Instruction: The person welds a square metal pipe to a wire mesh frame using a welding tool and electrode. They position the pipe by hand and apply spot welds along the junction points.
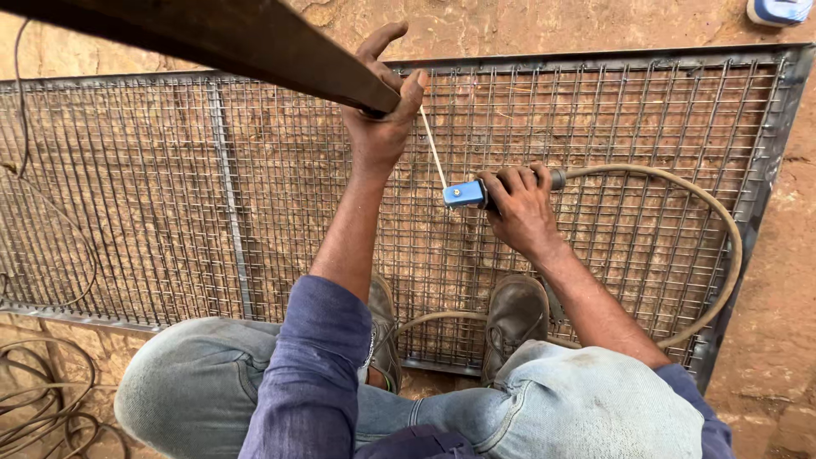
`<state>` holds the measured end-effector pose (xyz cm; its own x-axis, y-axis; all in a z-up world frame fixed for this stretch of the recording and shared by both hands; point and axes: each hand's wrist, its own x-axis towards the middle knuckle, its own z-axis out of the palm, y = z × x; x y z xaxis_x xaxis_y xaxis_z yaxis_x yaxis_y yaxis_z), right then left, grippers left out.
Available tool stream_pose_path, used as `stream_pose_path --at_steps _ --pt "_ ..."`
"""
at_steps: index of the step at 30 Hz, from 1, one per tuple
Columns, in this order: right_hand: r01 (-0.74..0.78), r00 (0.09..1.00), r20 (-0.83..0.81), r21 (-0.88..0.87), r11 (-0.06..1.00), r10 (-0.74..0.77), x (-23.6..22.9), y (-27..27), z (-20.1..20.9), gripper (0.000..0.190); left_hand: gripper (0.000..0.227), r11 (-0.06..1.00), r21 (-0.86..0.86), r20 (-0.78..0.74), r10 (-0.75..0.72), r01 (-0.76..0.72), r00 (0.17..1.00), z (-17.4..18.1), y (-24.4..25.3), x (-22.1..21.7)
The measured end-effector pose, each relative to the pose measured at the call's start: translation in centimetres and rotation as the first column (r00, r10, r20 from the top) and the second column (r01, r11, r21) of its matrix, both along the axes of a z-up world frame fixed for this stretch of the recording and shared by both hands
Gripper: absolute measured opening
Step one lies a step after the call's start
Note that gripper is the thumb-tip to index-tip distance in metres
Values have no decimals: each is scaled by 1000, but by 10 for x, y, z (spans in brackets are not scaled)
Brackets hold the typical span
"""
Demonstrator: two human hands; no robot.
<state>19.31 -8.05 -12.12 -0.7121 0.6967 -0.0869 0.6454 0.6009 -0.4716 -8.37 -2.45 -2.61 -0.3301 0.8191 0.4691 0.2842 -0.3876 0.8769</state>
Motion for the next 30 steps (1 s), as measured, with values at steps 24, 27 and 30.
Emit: stream_pose_path --at_steps 24,27,30 --pt "0 998 -66 52 999 3 -3 3 15 67 47 993 -122 101 8 5 995 0 -1 3" --pt "2 998 -65 36 999 1 -4 3 15 70 45 997 -78 64 -1 6 998 0 2 2" --pt "23 997 -78 61 998 -19 -2 2 16 68 26 1000 -27 67 3 -1 998 1 4 2"
